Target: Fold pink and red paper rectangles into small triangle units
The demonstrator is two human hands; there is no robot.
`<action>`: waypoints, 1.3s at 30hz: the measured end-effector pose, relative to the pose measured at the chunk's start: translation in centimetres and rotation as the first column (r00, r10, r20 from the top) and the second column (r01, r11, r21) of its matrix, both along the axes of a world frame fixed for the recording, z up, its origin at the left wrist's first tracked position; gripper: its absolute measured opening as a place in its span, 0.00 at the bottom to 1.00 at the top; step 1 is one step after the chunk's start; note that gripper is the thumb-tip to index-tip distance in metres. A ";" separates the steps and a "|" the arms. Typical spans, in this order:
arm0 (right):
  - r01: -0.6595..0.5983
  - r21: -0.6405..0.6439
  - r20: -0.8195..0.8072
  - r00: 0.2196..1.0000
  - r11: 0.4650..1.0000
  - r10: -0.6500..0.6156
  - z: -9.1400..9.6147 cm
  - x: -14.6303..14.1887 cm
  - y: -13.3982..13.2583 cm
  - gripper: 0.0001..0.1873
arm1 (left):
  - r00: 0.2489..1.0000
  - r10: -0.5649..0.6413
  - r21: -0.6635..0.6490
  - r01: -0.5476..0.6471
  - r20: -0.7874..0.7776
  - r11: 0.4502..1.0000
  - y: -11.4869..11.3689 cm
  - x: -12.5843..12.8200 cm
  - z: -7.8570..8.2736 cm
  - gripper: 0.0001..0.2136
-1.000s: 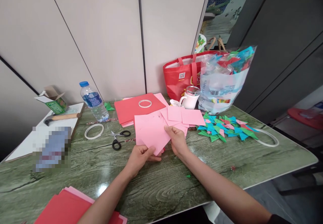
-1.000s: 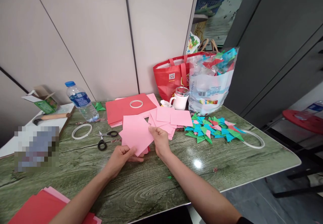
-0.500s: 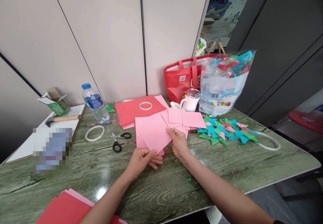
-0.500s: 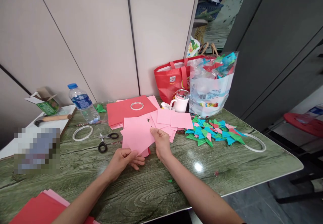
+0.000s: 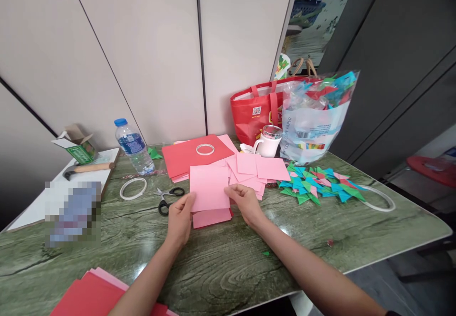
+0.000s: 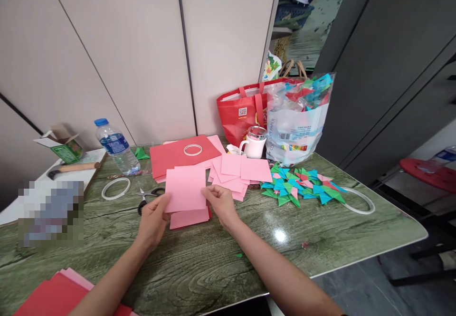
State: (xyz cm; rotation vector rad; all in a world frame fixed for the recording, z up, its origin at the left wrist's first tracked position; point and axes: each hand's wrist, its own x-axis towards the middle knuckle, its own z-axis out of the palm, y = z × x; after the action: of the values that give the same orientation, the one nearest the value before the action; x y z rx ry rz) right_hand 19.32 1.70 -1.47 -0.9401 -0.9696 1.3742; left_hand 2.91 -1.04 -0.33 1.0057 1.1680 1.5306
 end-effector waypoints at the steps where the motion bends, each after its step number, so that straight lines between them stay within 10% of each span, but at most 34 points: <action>1: -0.070 -0.016 0.021 0.997 0.997 0.071 0.0 0.0 -0.1 0.13 | 1.000 0.014 0.006 -0.014 0.025 1.000 0.2 -0.3 0.2 0.14; 5: -0.251 -0.046 0.049 0.966 0.967 0.253 -0.3 0.0 -0.2 0.13 | 0.999 0.001 0.043 0.001 -0.042 0.999 0.5 -1.4 0.7 0.13; 12: -0.154 0.120 0.079 0.986 0.981 0.146 0.2 0.9 0.3 0.27 | 0.842 -0.335 -0.089 0.329 -0.422 0.940 0.0 -2.0 1.1 0.18; 18: -0.371 0.185 0.344 0.892 0.910 0.293 1.0 1.2 -0.3 0.12 | 0.565 -0.594 -0.228 0.586 -0.573 0.777 -0.4 -1.5 1.9 0.18; 25: -0.492 0.145 0.584 0.743 0.858 0.327 0.7 0.5 -0.9 0.03 | 0.461 -0.658 -0.297 0.635 -0.595 0.713 -0.7 -1.1 1.5 0.17; 39: -0.476 0.132 0.610 0.730 0.869 0.307 1.8 3.3 0.6 0.04 | 0.540 -0.668 -0.284 0.628 -0.511 0.725 -0.4 -1.6 1.9 0.20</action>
State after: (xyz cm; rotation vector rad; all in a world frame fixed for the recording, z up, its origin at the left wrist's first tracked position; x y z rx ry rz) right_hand 22.67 2.32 0.30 -0.9788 -1.8771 1.2586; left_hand 1.30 -1.44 1.61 1.7120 1.0339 0.5632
